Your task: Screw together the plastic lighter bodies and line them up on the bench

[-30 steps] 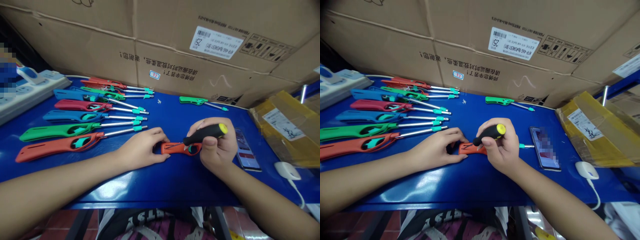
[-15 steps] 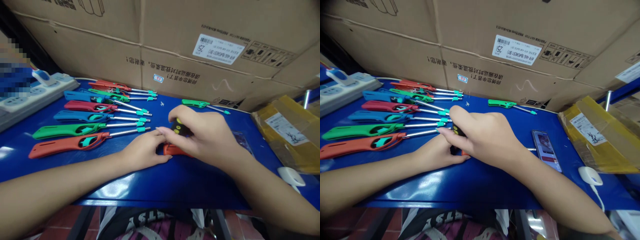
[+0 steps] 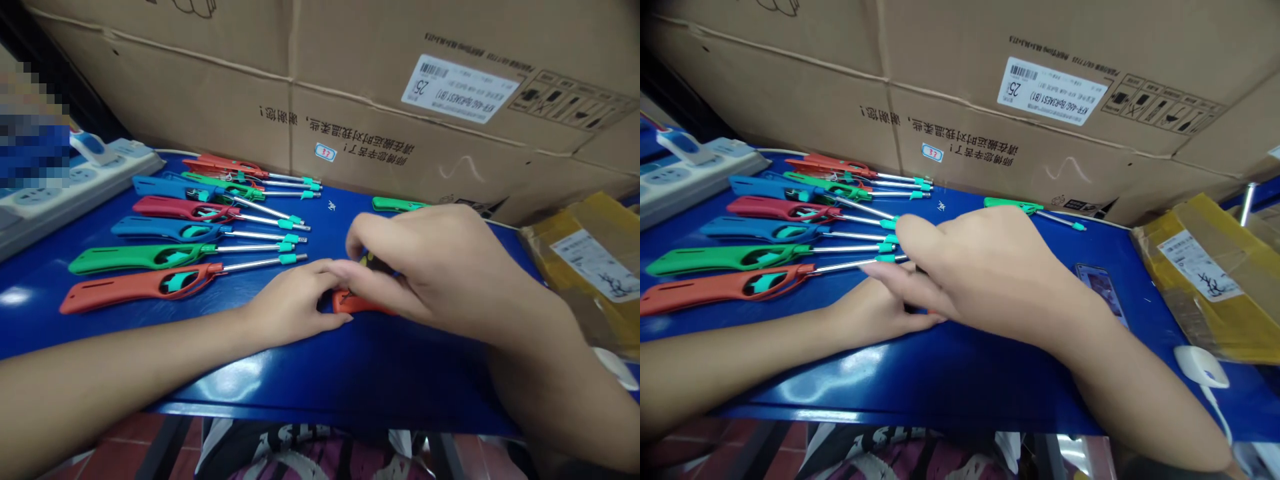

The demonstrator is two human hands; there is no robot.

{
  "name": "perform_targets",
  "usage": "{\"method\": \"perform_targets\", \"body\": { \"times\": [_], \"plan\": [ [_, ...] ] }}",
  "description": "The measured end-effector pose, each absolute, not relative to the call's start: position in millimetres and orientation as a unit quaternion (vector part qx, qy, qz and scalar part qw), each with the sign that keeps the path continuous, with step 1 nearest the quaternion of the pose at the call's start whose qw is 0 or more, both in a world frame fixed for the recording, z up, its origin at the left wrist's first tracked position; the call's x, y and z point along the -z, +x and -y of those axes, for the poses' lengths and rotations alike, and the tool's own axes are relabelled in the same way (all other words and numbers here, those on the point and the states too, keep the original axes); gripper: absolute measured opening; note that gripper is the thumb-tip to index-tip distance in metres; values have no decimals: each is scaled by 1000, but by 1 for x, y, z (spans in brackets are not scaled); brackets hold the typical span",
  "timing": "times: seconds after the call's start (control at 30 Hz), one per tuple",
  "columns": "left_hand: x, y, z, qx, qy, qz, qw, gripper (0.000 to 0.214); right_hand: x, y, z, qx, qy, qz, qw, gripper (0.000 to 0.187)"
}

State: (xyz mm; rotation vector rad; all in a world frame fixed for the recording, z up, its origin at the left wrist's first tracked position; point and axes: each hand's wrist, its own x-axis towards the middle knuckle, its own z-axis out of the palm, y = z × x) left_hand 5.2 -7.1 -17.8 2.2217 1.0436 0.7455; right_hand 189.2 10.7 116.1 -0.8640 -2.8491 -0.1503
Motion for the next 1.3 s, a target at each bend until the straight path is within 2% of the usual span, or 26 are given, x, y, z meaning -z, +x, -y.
{"method": "perform_targets", "body": {
  "times": [0.17, 0.33, 0.47, 0.6, 0.67, 0.77, 0.8, 0.83, 0.93, 1.0, 1.1, 1.2, 1.3],
  "plan": [
    [18, 4, 7, -237, 848, -398, 260, 25, -118, 193, -11, -5, -263, 962, 74, 27],
    [17, 5, 6, -240, 848, -405, 243, 29, -121, 197, -14, 18, -280, 957, 69, 40],
    [19, 4, 5, -249, 850, -390, 252, 25, -122, 199, -18, -37, -224, 972, 65, 26],
    [19, 3, 4, -248, 849, -384, 267, 28, -121, 201, -21, 5, -251, 964, 84, 31],
    [19, 2, 4, -250, 849, -378, 273, 30, -120, 202, -22, 7, -237, 967, 97, 26],
    [17, 2, 4, -247, 848, -378, 276, 30, -120, 202, -20, -52, -218, 968, 116, 41],
    [16, 2, 4, -246, 848, -380, 276, 29, -120, 202, -19, -67, -219, 966, 118, 40],
    [16, 2, 5, -246, 848, -382, 275, 29, -120, 201, -18, -68, -228, 964, 116, 35],
    [14, 2, 4, -241, 850, -382, 271, 31, -121, 198, -16, -5, -293, 951, 102, 46],
    [14, 2, 4, -239, 853, -374, 273, 32, -121, 198, -17, 9, -327, 940, 99, 38],
    [14, 2, 5, -251, 855, -361, 274, 30, -123, 200, -18, -48, -297, 948, 102, 26],
    [15, 2, 6, -262, 859, -355, 261, 29, -125, 201, -17, -83, -263, 957, 90, 28],
    [15, 3, 6, -261, 863, -353, 250, 28, -125, 199, -14, -68, -291, 951, 74, 35]
  ]
}}
